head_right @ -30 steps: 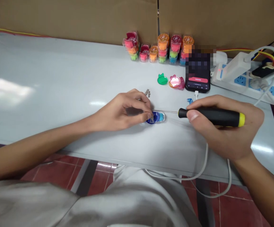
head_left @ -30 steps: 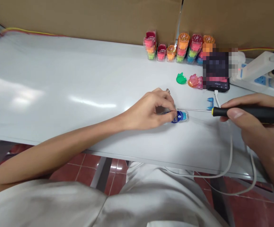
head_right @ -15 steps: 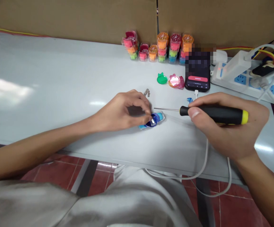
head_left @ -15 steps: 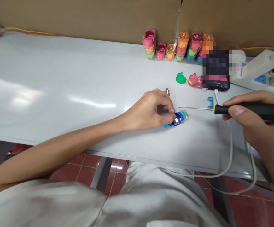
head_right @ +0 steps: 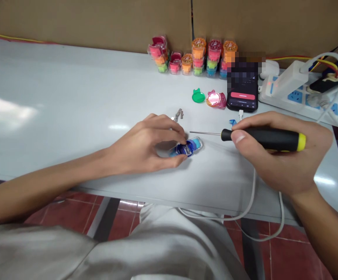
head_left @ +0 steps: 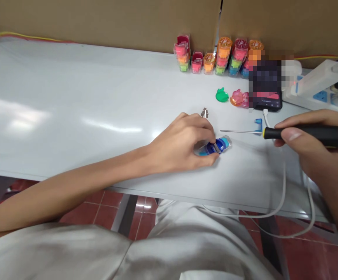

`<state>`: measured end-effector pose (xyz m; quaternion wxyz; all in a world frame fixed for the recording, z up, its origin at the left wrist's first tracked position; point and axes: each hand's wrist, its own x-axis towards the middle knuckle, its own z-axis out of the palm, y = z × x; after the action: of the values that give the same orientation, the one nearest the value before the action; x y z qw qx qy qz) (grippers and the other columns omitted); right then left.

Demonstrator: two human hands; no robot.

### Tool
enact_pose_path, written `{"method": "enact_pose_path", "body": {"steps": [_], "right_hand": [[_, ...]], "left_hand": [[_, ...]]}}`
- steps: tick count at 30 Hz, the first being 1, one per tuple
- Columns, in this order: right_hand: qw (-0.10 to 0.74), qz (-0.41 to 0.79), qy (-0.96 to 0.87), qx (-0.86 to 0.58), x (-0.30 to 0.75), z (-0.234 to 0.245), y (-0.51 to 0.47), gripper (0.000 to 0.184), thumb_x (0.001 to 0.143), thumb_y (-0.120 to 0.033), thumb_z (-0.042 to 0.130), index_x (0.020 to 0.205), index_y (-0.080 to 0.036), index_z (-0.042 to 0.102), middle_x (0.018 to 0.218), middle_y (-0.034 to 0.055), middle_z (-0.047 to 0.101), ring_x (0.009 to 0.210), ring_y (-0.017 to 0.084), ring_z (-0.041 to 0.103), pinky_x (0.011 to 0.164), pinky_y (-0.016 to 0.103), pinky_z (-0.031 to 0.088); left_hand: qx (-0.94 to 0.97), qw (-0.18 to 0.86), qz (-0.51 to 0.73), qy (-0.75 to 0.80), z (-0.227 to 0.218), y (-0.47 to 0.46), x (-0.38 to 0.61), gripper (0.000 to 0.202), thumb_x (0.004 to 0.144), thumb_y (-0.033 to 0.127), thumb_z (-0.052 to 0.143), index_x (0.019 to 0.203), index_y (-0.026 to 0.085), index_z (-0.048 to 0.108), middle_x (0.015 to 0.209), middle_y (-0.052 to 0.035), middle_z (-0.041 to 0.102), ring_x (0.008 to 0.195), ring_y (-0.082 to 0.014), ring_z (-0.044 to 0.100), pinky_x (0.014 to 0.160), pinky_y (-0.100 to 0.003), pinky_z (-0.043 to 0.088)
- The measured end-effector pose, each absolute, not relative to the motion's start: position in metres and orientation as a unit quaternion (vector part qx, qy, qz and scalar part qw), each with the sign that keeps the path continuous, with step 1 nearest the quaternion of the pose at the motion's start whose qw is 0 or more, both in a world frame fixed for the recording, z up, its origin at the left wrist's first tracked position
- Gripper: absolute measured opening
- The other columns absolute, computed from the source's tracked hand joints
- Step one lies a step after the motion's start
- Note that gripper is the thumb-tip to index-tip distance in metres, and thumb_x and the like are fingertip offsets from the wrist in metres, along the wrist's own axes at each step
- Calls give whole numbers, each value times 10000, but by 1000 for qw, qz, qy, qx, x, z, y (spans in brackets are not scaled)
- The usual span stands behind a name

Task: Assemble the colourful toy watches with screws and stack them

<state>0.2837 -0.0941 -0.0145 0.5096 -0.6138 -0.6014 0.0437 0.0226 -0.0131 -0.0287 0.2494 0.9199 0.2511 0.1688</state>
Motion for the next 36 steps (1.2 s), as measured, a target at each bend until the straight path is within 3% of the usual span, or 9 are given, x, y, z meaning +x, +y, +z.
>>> {"method": "enact_pose_path", "body": {"steps": [9,22,28,31,34,36], "right_hand": [[500,47,-609,-614,283,-14,-99,18,719,-222,781,724,-220,798,707,-10,737,599,157,639,576,334,434],[487,38,-623,-611,286,-14,-98,23,732,-231,791,754,-227,796,725,-15,743,616,157,645,569,323,423],[396,48,-692,-601,283,-22,-95,163,820,-273,813,978,-259,778,949,-25,797,825,158,736,774,285,546],[367,81,-727,-575,279,-29,-95,196,887,-291,772,1080,-275,743,1080,-19,793,948,173,756,884,293,584],[376,100,-738,-552,277,-33,-96,231,887,-283,775,1112,-289,720,1100,-25,786,958,174,757,897,302,594],[383,107,-741,-542,277,-35,-96,251,878,-269,783,1118,-294,713,1096,-30,785,949,171,758,887,300,598]], "left_hand": [[960,66,188,195,-39,-24,21,224,1009,333,605,1065,162,738,1073,-63,794,988,-215,715,941,-398,464],[952,152,190,187,-43,-23,21,187,1010,255,618,1112,194,762,1197,-65,780,1042,-204,733,948,-377,510],[954,146,204,162,-43,-26,18,183,1020,198,610,1114,198,767,1246,-93,752,1042,-210,742,877,-367,548],[956,138,201,164,-41,-28,17,191,1015,183,613,1130,221,762,1287,-88,740,1158,-242,708,920,-398,537],[958,105,207,171,-40,-33,18,198,987,163,643,1131,240,757,1327,-72,726,1336,-317,602,999,-469,492],[959,86,211,171,-39,-37,19,180,981,150,644,1109,224,746,1319,-64,730,1331,-315,595,1014,-474,475]]}}
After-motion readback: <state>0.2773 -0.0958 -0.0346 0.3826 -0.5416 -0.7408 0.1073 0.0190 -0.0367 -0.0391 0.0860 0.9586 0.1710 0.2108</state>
